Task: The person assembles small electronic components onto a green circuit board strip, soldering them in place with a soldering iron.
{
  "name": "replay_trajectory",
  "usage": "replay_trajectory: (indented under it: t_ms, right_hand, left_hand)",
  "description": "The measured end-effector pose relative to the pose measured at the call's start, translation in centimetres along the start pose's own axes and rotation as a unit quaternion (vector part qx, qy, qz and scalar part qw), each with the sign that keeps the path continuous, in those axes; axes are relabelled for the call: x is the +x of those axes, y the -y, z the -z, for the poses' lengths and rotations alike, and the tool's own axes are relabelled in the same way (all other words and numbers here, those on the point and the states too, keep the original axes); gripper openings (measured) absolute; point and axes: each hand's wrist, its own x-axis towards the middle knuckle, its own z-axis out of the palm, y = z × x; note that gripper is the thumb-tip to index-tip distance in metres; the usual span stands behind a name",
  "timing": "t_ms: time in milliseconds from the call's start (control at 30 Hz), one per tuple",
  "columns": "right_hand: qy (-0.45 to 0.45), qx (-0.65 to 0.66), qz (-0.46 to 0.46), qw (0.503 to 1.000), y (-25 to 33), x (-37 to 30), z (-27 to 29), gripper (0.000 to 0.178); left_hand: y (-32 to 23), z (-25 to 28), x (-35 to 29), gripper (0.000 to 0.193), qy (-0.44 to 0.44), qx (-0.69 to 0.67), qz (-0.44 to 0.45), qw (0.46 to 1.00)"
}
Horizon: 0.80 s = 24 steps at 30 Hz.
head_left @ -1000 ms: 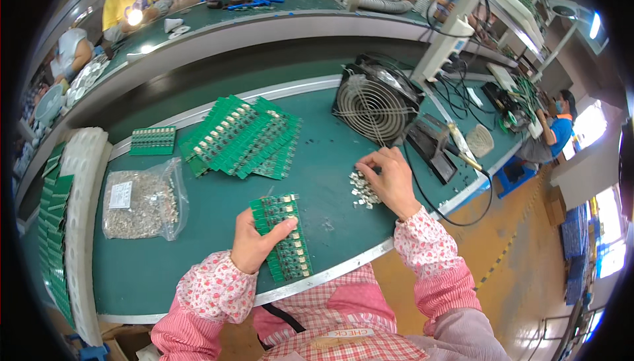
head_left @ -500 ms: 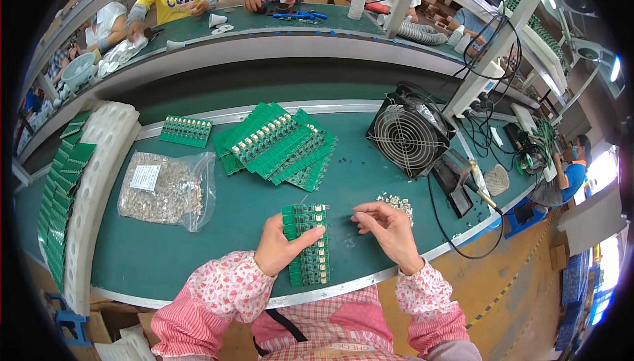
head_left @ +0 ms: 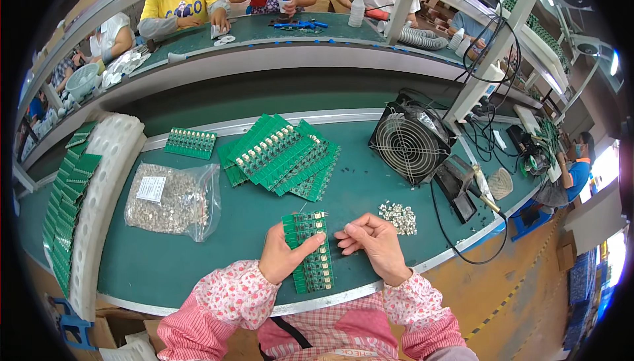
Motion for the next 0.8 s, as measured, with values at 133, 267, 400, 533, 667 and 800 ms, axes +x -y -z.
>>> replay_trajectory:
  t_ms: [133,267,400,533,667,800]
  right_hand:
    - [-0.032,0.001,0.026,0.999,-0.7,0.4,0.0,0.014]
    - [-0.112,-0.323,0.242,0.908,-0.5,0.1,-1.2,0.012]
    - [-0.073,-0.646,0.367,0.666,-1.0,0.3,0.4,0.009]
    - [-0.065,-0.635,0.388,0.665,-1.2,0.0,0.7,0.010]
    - [-0.058,-0.477,0.329,0.813,-1.0,0.1,1.0,0.011]
    - [-0.026,-0.171,0.168,0.971,-0.1,0.0,-1.1,0.010]
  left_hand:
    - [-0.2,-0.2,0.2,0.019,0.000,-0.001,0.003,1.000]
    - [-0.1,-0.1,0.2,0.018,-0.005,-0.012,0.005,1.000]
    - [0.0,-0.1,0.1,0.019,-0.009,-0.036,0.024,0.999]
    - [0.0,0.0,0.1,0.019,-0.004,-0.031,0.015,0.999]
    - [0.0,-0.1,0.2,0.019,-0.009,-0.018,0.007,1.000]
    - [-0.1,-0.1,0.1,0.019,-0.011,-0.020,0.007,1.000]
